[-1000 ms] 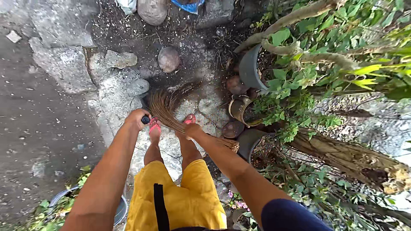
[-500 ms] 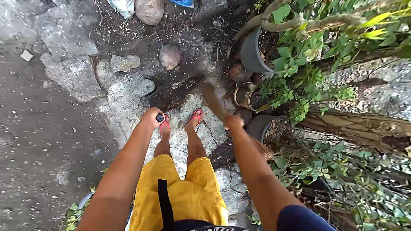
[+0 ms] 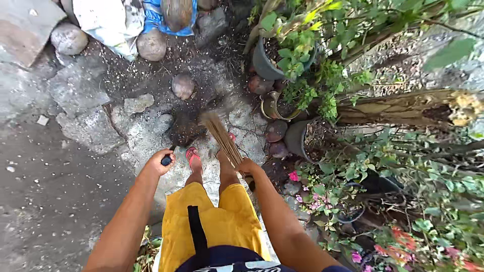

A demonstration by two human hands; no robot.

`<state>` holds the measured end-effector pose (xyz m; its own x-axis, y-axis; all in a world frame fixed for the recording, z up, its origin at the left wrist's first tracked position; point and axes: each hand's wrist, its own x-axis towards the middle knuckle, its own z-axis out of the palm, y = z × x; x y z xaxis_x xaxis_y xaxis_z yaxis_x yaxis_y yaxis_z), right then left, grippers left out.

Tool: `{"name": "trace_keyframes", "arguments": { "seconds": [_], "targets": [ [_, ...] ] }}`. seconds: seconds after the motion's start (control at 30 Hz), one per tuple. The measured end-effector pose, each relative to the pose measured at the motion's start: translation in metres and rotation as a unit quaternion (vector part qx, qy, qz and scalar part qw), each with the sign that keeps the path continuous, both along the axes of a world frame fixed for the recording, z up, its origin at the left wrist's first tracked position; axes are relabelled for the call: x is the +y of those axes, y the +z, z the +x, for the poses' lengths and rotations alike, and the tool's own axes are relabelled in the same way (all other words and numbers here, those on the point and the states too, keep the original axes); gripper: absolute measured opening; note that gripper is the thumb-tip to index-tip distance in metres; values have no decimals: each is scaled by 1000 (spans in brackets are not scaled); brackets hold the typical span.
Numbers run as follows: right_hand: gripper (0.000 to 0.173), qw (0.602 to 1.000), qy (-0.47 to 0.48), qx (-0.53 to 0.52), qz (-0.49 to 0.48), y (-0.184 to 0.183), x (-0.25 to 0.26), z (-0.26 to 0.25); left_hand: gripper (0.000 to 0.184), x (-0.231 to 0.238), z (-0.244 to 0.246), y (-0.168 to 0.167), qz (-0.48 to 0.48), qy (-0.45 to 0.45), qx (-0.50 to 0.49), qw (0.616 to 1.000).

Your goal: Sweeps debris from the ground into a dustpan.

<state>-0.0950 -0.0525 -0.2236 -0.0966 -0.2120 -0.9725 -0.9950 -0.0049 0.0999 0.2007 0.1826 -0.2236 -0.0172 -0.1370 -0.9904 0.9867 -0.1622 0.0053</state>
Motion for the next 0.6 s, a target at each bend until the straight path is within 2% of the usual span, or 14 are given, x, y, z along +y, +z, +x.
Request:
{"name": "trace_keyframes", "arguments": {
  "seconds": [0.1,0.17,0.23,0.27,0.3,0.33,0.37,0.4,0.43,0.5,0.53,0.57,0.6],
  "targets": [
    [85,996,-78,-28,-19,-2,18,2,8,6,0,47,-45,10,33,998],
    [74,995,-81,-60,-10,-5,39,10,11,-4,-7,84,-47,-24,22,998],
    [72,996,-55,-74,-18,-7,59,18,17,-21,-27,117,-47,-83,3,995],
    [82,994,-40,-89,-43,1,67,26,20,-31,-40,134,-48,-114,-8,992],
    [101,991,-21,-112,-71,14,72,38,21,-41,-54,151,-49,-139,-17,989],
    [111,980,-19,-165,-110,26,75,49,22,-52,-69,167,-56,-156,-21,986],
    [111,956,-21,-247,-156,36,77,57,23,-65,-85,183,-66,-165,-27,984],
    [103,916,-30,-349,-196,43,77,60,25,-79,-102,200,-74,-165,-33,983],
    [87,861,-44,-456,-221,49,76,61,25,-92,-118,215,-86,-159,-36,983],
    [42,746,-92,-610,-252,73,69,62,21,-116,-145,240,-138,-126,-33,982],
    [27,735,-149,-610,-254,111,63,64,19,-127,-154,247,-174,-111,-24,978],
    [23,792,-223,-526,-214,177,48,70,18,-138,-161,254,-200,-101,-10,974],
    [25,836,-243,-465,-158,229,27,67,17,-149,-166,261,-221,-107,7,969]
  ]
}}
